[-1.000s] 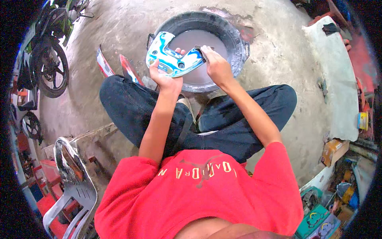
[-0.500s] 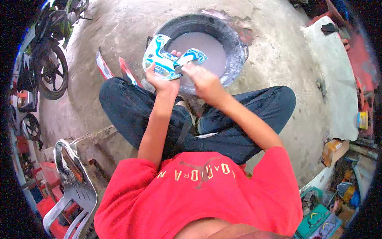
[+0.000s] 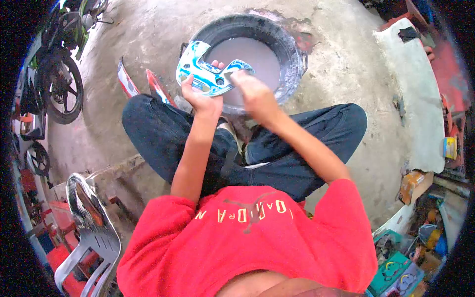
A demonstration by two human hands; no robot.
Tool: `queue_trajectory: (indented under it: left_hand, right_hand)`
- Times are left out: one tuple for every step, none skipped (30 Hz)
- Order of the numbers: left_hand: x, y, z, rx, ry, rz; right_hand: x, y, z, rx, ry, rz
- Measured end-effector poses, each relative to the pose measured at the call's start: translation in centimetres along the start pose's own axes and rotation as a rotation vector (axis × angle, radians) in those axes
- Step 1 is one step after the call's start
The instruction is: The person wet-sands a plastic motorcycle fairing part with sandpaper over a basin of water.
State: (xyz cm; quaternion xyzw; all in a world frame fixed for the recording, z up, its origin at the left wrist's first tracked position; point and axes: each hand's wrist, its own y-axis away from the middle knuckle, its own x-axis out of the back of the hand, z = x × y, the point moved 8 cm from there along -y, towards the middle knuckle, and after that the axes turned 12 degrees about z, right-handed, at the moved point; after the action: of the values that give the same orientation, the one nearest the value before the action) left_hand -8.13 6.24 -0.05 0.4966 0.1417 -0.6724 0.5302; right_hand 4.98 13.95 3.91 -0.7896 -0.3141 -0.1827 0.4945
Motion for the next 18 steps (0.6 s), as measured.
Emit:
queue_trajectory:
  left_hand:
    - [0.8, -0.6, -0.5, 0.07, 0.039, 0.034]
    - [1.4, -1.1, -0.6, 0.07, 0.056, 0.04]
    - [1.1, -1.0, -0.6, 0.069, 0.072, 0.045]
    - [1.1, -0.7, -0.4, 0.073, 0.084, 0.057]
    - [1.2, -0.6, -0.6, 0.099, 0.088, 0.071]
    - [1.4, -0.5, -0.5, 0.078, 0.075, 0.08]
    - [1.6, -0.5, -0.5, 0.061, 0.064, 0.088]
    - [1.6, -0.8, -0.8, 0.046, 0.055, 0.086]
    - [2.5, -1.6, -1.1, 0.048, 0.018, 0.07]
    - [2.5, -1.2, -1.5, 0.088, 0.031, 0.075]
    - [2.4, -0.8, -1.7, 0.123, 0.04, 0.079]
    - [2.4, -0.7, -1.8, 0.153, 0.045, 0.082]
    - [1.5, -0.7, -1.6, 0.12, 0.066, -0.004]
    - [1.6, -0.5, -1.4, 0.046, -0.003, 0.013]
    - [1.5, 0.0, -1.8, 0.063, 0.001, 0.038]
    - [1.1, 0.2, -2.1, 0.08, 0.012, 0.054]
    - [0.7, 0.2, -2.0, 0.066, 0.0, 0.035]
    - [0.3, 0.2, -1.8, 0.049, -0.012, 0.016]
  right_hand:
    - [-0.1, 0.5, -2.3, 0.053, -0.042, 0.011]
    - [0.0, 0.1, -2.3, 0.071, -0.04, 0.019]
    - [0.3, -0.6, -1.7, 0.088, -0.039, 0.029]
    - [0.4, -0.9, -1.0, 0.098, -0.038, 0.036]
    - [-0.3, -1.2, 2.0, 0.012, 0.011, 0.044]
    - [-1.0, -0.3, 2.4, -0.001, 0.026, 0.033]
    - [-1.4, 0.4, 2.7, -0.014, 0.046, 0.022]
    - [-1.6, 0.7, 3.3, -0.023, 0.074, 0.018]
    - [-0.6, 0.4, -0.1, 0.037, 0.048, 0.031]
    - [-0.7, 0.6, -2.4, 0.076, -0.034, 0.01]
    - [-0.5, 0.5, -3.3, 0.152, -0.044, 0.022]
    - [-0.5, 0.5, -4.0, 0.229, -0.059, 0.038]
    - [-0.7, -0.1, -2.3, 0.161, -0.044, 0.055]
    - [-0.8, -0.8, 0.2, 0.087, -0.029, 0.067]
    - [-0.7, -1.7, 2.3, -0.031, 0.036, 0.045]
    - [-0.5, -1.4, 2.2, -0.015, 0.035, 0.035]
    - [-0.3, -0.8, 1.5, 0.001, 0.036, 0.024]
    - [0.1, -0.5, 0.4, 0.018, 0.034, 0.014]
